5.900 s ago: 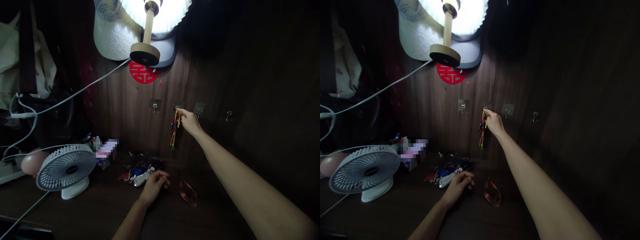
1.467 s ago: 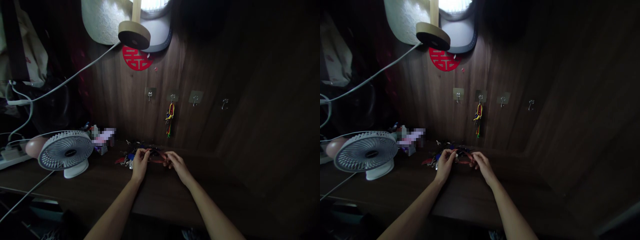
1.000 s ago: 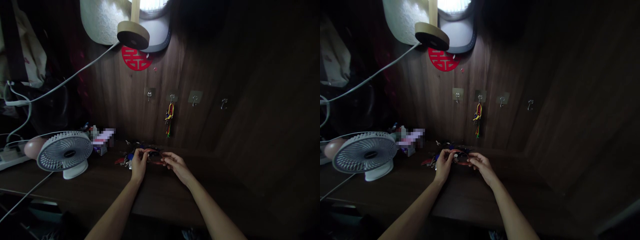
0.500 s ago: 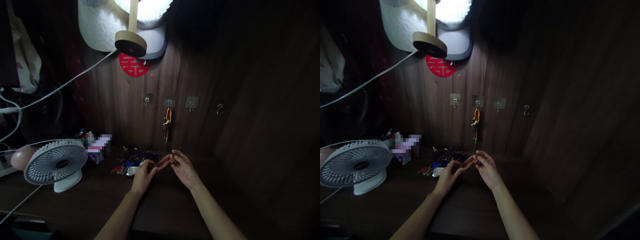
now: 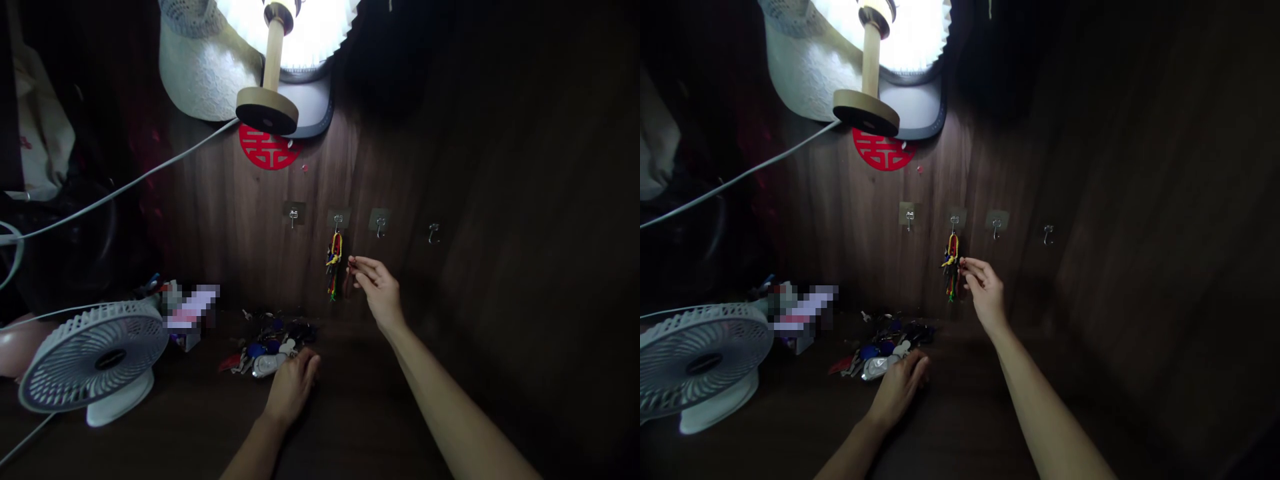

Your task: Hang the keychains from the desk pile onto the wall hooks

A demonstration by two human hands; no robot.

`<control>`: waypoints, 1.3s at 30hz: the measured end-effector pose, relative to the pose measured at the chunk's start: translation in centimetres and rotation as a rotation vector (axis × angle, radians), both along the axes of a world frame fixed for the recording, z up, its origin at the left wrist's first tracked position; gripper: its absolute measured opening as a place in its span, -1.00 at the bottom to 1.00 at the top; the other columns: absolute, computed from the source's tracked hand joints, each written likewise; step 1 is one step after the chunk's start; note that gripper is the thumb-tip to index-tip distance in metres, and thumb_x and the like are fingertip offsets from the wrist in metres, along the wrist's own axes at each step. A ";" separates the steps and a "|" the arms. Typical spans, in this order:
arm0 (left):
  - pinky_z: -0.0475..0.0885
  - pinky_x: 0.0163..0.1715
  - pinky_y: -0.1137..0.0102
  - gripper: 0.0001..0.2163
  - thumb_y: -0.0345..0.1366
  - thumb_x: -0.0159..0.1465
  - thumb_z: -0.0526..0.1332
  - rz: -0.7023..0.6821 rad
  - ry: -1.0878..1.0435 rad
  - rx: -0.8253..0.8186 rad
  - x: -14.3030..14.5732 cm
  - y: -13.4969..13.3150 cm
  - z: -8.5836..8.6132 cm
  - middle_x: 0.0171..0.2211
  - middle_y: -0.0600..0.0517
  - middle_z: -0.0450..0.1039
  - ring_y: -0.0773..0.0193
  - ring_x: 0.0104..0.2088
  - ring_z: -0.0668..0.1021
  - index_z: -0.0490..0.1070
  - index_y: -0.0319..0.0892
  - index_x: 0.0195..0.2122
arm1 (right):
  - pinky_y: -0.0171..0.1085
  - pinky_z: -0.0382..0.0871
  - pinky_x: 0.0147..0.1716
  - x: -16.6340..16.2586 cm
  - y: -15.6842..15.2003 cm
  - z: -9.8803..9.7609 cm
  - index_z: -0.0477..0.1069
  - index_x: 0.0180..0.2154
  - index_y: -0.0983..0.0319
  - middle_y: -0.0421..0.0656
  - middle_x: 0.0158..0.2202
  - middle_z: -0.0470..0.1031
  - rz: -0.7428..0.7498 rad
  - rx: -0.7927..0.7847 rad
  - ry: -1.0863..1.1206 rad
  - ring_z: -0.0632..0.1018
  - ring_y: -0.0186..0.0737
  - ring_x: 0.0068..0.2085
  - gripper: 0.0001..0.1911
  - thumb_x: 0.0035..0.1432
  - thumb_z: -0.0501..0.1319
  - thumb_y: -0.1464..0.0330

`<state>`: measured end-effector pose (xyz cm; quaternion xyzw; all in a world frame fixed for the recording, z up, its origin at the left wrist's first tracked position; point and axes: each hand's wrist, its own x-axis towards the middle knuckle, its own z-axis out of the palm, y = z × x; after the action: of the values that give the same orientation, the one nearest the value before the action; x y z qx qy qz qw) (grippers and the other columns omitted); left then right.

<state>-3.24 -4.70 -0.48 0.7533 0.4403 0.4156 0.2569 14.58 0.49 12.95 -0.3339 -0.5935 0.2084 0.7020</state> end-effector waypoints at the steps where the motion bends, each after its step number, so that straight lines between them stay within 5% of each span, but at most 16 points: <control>1: 0.27 -0.46 0.46 -0.68 -0.12 0.32 -0.11 0.003 0.005 0.002 0.0 0.0 0.0 -0.55 0.06 0.43 0.29 -0.50 0.49 0.32 -0.11 -0.43 | -0.33 0.39 -0.44 -0.1 0.6 0.7 0.39 -0.17 0.16 -0.08 -0.10 0.52 -0.010 0.019 -0.034 0.55 -0.16 -0.16 -0.71 0.00 0.21 0.30; 11: 0.22 -0.49 0.44 -0.70 -0.19 0.31 -0.08 0.048 0.098 -0.021 0.2 0.3 0.1 -0.55 0.04 0.43 0.26 -0.49 0.49 0.31 -0.12 -0.47 | -0.16 0.46 -0.20 -1.0 6.7 6.7 0.46 -0.13 0.15 -0.17 -0.19 0.55 -0.225 0.083 -0.339 0.54 -0.20 -0.18 -0.58 -0.02 0.06 0.53; 18: 0.23 -0.47 0.46 -0.72 -0.22 0.31 -0.06 0.072 0.137 -0.027 0.2 0.4 0.1 -0.51 0.04 0.46 0.27 -0.44 0.51 0.36 -0.12 -0.44 | -0.13 0.43 -0.13 -0.8 8.5 6.9 0.49 -0.16 0.16 -0.19 -0.20 0.57 -0.297 -0.011 -0.413 0.57 -0.21 -0.23 -0.52 -0.06 0.02 0.62; 23: 0.24 -0.45 0.50 -0.72 -0.24 0.32 -0.07 0.081 0.151 -0.022 0.2 0.4 -0.1 -0.51 0.06 0.47 0.31 -0.44 0.51 0.37 -0.13 -0.43 | -0.17 0.44 -0.12 -0.5 8.4 5.2 0.42 -0.05 0.16 -0.17 -0.12 0.54 -0.352 -0.055 -0.410 0.54 -0.21 -0.12 -0.50 -0.02 0.02 0.59; 30: 0.19 -0.49 0.49 -0.73 -0.26 0.32 -0.05 0.101 0.184 0.012 0.3 0.5 -0.2 -0.51 0.06 0.47 0.33 -0.47 0.50 0.38 -0.13 -0.42 | -0.26 0.51 -0.35 0.0 6.7 1.5 0.34 0.01 0.15 -0.13 -0.07 0.52 -0.229 -0.144 -0.314 0.54 -0.21 -0.11 -0.52 0.01 0.04 0.49; 39: 0.23 -0.47 0.47 -0.73 -0.26 0.31 -0.04 0.124 0.292 0.033 0.2 0.2 0.4 -0.49 0.04 0.50 0.29 -0.43 0.53 0.42 -0.14 -0.40 | -0.29 0.45 -0.46 -0.2 1.4 -8.4 0.36 -0.04 0.21 -0.01 -0.12 0.54 -0.094 -0.323 -0.214 0.55 -0.12 -0.16 -0.58 0.04 0.07 0.26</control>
<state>-2.99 -4.48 -0.11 0.7814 0.5115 0.3238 0.1516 14.39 1.90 4.52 -0.4898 -0.6074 0.2315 0.5810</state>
